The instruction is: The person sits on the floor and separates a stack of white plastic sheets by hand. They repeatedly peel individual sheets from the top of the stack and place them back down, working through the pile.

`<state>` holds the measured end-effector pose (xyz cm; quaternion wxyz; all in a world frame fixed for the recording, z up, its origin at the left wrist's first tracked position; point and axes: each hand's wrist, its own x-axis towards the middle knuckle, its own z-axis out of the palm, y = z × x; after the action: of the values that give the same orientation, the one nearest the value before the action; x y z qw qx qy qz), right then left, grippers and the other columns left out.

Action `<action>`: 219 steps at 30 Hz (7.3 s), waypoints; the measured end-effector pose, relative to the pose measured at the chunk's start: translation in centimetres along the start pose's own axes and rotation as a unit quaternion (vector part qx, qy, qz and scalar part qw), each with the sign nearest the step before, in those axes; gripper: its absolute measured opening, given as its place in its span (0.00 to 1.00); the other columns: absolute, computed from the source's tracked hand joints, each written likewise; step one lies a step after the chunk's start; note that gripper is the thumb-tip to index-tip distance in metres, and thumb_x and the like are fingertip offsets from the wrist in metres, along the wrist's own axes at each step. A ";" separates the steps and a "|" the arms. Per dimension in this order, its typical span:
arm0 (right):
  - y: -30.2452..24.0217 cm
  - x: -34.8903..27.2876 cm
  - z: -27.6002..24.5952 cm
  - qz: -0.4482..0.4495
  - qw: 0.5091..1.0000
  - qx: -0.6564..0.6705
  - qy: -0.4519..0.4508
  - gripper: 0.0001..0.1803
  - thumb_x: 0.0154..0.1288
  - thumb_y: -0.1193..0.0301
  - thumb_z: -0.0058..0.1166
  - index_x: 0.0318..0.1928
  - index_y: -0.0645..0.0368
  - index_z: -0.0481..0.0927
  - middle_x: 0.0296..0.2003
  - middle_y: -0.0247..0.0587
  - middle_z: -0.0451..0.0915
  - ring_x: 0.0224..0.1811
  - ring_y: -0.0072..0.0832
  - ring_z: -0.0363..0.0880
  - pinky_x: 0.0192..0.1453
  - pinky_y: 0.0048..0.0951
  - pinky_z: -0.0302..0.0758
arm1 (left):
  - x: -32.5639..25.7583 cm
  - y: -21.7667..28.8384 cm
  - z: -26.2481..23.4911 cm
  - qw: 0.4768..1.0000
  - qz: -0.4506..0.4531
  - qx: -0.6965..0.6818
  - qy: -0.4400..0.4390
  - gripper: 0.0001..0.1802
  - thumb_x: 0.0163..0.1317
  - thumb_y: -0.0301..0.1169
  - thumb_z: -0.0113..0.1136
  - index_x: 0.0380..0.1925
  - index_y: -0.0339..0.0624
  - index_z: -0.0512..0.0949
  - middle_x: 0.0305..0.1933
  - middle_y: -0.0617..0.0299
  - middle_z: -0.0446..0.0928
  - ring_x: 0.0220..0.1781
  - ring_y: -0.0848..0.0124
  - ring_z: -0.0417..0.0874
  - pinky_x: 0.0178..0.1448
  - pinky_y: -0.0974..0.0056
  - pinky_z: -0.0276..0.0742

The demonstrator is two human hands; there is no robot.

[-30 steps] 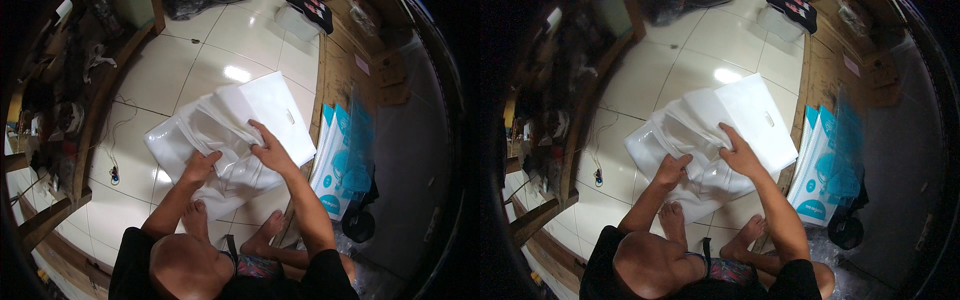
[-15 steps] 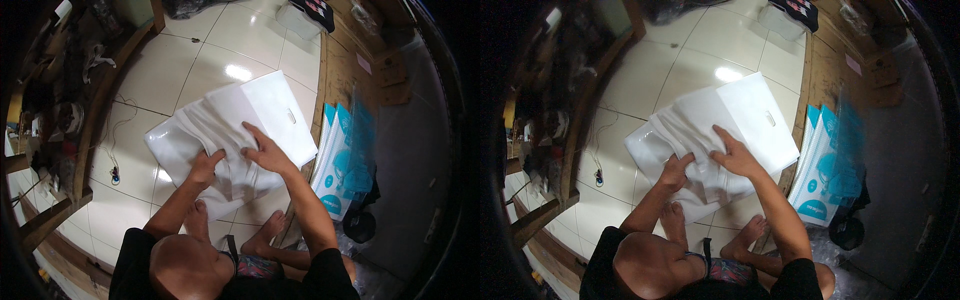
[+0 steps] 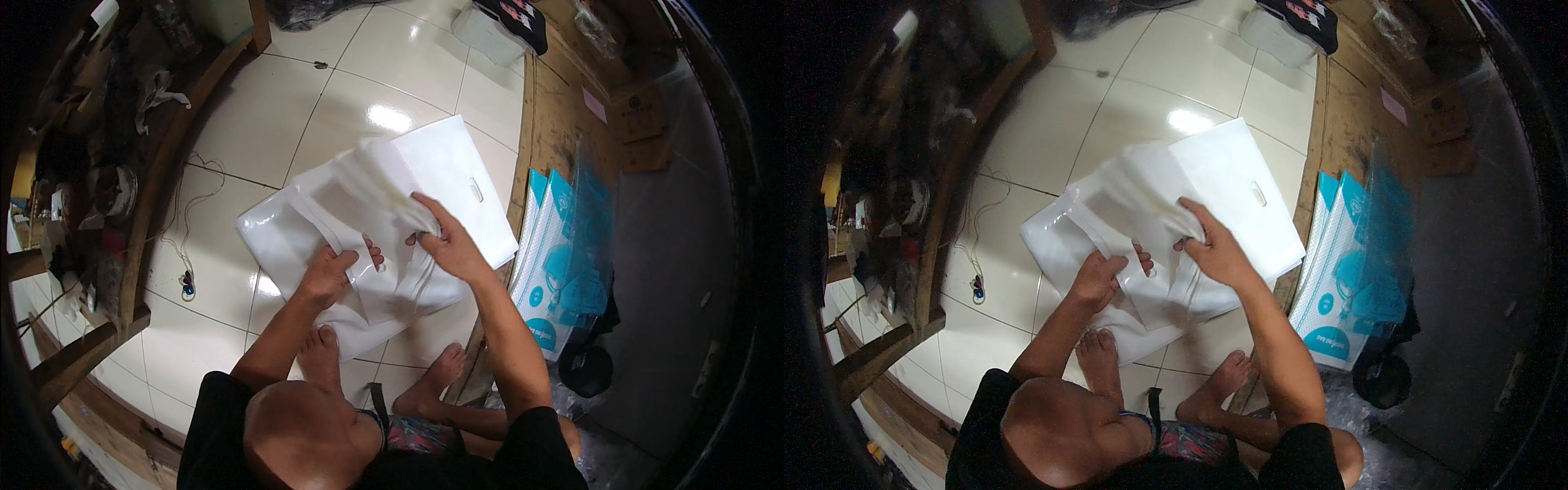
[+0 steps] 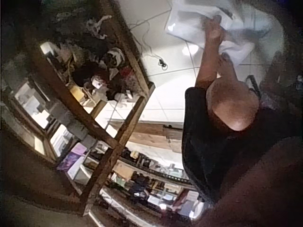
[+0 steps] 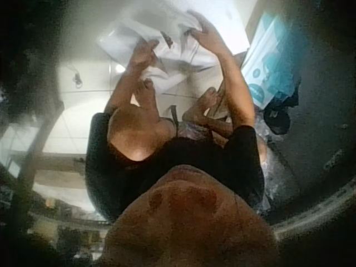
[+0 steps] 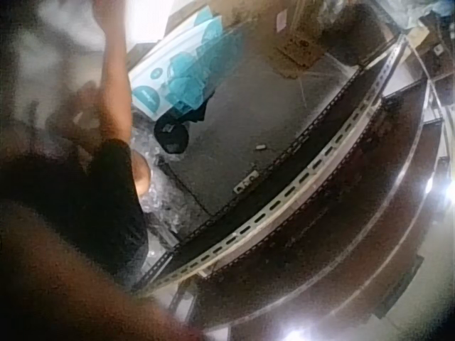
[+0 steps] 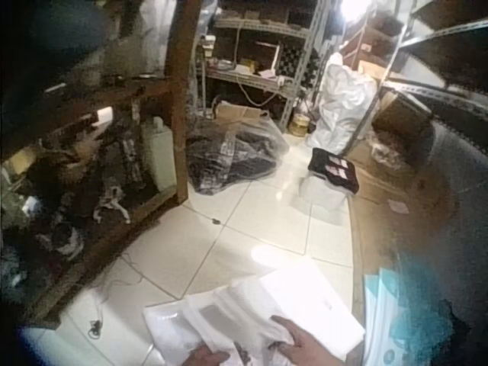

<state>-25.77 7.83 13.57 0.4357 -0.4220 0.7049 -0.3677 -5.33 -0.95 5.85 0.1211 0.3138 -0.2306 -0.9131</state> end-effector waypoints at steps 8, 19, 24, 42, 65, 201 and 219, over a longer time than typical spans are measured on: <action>-1.2 0.2 3.3 0.087 0.986 -0.120 -0.074 0.51 0.53 0.64 0.68 0.72 0.58 0.51 0.54 0.60 0.73 0.42 0.39 0.76 0.51 0.33 0.73 | 1.2 -0.7 2.8 0.980 0.064 0.160 0.095 0.21 0.60 0.30 0.61 0.52 0.31 0.73 0.47 0.56 0.79 0.47 0.65 0.81 0.52 0.66 0.76; -0.9 -0.1 -1.0 0.050 0.999 0.021 0.006 0.37 0.57 0.82 0.49 0.69 0.58 0.58 0.57 0.42 0.71 0.59 0.27 0.68 0.62 0.23 0.65 | -0.2 0.5 1.1 0.998 -0.007 0.027 0.048 0.16 0.62 0.25 0.55 0.48 0.29 0.72 0.45 0.53 0.78 0.47 0.60 0.82 0.53 0.58 0.80; -0.9 0.1 1.3 0.051 0.996 -0.074 -0.026 0.47 0.56 0.67 0.66 0.72 0.57 0.52 0.60 0.53 0.69 0.62 0.39 0.68 0.66 0.31 0.63 | 1.3 -1.3 1.9 0.990 0.050 0.089 0.094 0.19 0.60 0.29 0.60 0.49 0.30 0.73 0.45 0.56 0.78 0.46 0.64 0.81 0.49 0.63 0.80; -1.2 0.3 1.1 0.047 0.993 -0.096 -0.052 0.52 0.52 0.60 0.69 0.72 0.57 0.51 0.63 0.57 0.65 0.68 0.44 0.61 0.71 0.35 0.58 | 0.1 0.6 2.6 0.985 0.008 0.115 0.131 0.23 0.58 0.30 0.64 0.52 0.31 0.72 0.48 0.55 0.78 0.46 0.66 0.80 0.51 0.65 0.77; -0.4 -0.3 3.5 0.075 0.992 -0.045 -0.087 0.39 0.59 0.78 0.55 0.70 0.57 0.55 0.59 0.50 0.70 0.60 0.33 0.69 0.63 0.29 0.66 | 1.2 -2.4 2.3 0.992 0.058 0.046 0.099 0.17 0.59 0.31 0.63 0.45 0.33 0.76 0.40 0.60 0.79 0.42 0.71 0.79 0.48 0.66 0.75; -1.1 0.1 2.7 0.059 0.986 -0.076 -0.139 0.44 0.58 0.74 0.61 0.72 0.57 0.53 0.66 0.56 0.63 0.68 0.39 0.63 0.69 0.32 0.60 | -0.3 -1.6 2.3 0.999 0.003 0.010 0.043 0.20 0.65 0.37 0.56 0.49 0.30 0.73 0.47 0.53 0.77 0.40 0.68 0.83 0.43 0.66 0.81; -0.8 -0.1 2.7 0.038 0.985 -0.147 -0.084 0.47 0.59 0.64 0.63 0.72 0.58 0.48 0.58 0.58 0.70 0.59 0.45 0.71 0.61 0.36 0.68 | 0.1 -2.2 1.8 0.993 -0.002 -0.121 0.006 0.24 0.68 0.45 0.51 0.52 0.34 0.69 0.47 0.55 0.75 0.44 0.64 0.79 0.53 0.57 0.77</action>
<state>-23.08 7.26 13.34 0.4404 -0.4838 0.7277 -0.2060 -6.68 1.53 5.95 0.1579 0.3027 -0.1173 -0.9325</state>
